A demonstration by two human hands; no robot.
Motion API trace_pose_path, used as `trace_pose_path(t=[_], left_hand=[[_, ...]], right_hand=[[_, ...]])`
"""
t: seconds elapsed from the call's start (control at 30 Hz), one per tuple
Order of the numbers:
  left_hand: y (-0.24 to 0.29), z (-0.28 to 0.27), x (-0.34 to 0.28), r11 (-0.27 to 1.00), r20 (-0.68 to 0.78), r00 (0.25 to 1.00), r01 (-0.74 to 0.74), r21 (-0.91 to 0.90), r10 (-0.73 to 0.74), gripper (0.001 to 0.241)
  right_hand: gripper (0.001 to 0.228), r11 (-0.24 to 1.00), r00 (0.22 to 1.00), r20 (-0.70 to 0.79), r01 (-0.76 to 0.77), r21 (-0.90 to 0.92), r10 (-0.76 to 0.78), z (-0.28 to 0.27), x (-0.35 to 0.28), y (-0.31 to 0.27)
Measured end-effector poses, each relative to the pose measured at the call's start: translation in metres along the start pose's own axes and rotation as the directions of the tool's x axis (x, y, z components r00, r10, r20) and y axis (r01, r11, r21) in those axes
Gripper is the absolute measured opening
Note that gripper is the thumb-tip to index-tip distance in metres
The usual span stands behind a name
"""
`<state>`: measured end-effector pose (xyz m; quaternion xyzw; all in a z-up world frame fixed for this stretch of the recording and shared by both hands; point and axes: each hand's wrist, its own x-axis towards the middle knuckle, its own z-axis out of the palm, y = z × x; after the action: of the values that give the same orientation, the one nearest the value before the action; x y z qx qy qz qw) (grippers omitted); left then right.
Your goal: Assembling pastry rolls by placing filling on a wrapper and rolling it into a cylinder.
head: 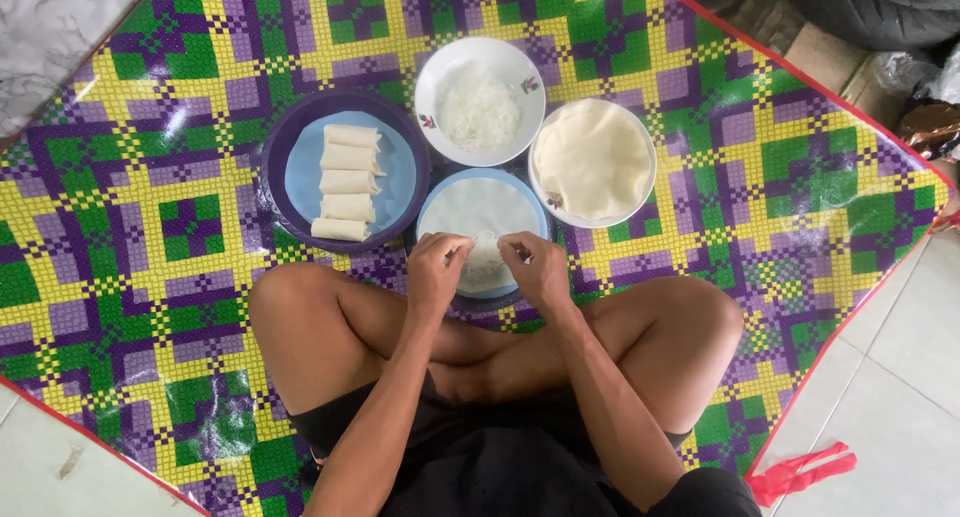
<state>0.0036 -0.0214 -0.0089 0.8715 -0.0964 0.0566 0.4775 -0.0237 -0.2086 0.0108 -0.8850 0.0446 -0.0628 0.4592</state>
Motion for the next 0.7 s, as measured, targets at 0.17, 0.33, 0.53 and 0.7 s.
trace_pose_path(t=[0.17,0.33,0.53,0.7], left_hand=[[0.022,0.003,0.009,0.997,0.014,1.0,0.003,-0.074,-0.002,0.006],[0.043,0.005,0.019,0.995,0.068,0.995,-0.062,-0.074,0.067,0.018],[0.03,0.036,0.019,1.0,0.142,0.99,0.009,0.001,-0.009,0.037],[0.039,0.038,0.024,0.999,0.18,0.982,-0.047,-0.006,0.048,0.034]], right_hand=[[0.007,0.995,0.996,-0.047,-0.072,0.075,0.076,-0.01,0.0,-0.012],[0.015,0.994,0.996,-0.087,-0.025,0.111,0.035,-0.002,-0.001,0.01],[0.02,0.949,0.995,-0.039,0.074,-0.307,-0.09,-0.003,0.002,0.021],[0.031,0.987,0.985,-0.075,-0.154,0.056,0.158,-0.017,0.006,0.0]])
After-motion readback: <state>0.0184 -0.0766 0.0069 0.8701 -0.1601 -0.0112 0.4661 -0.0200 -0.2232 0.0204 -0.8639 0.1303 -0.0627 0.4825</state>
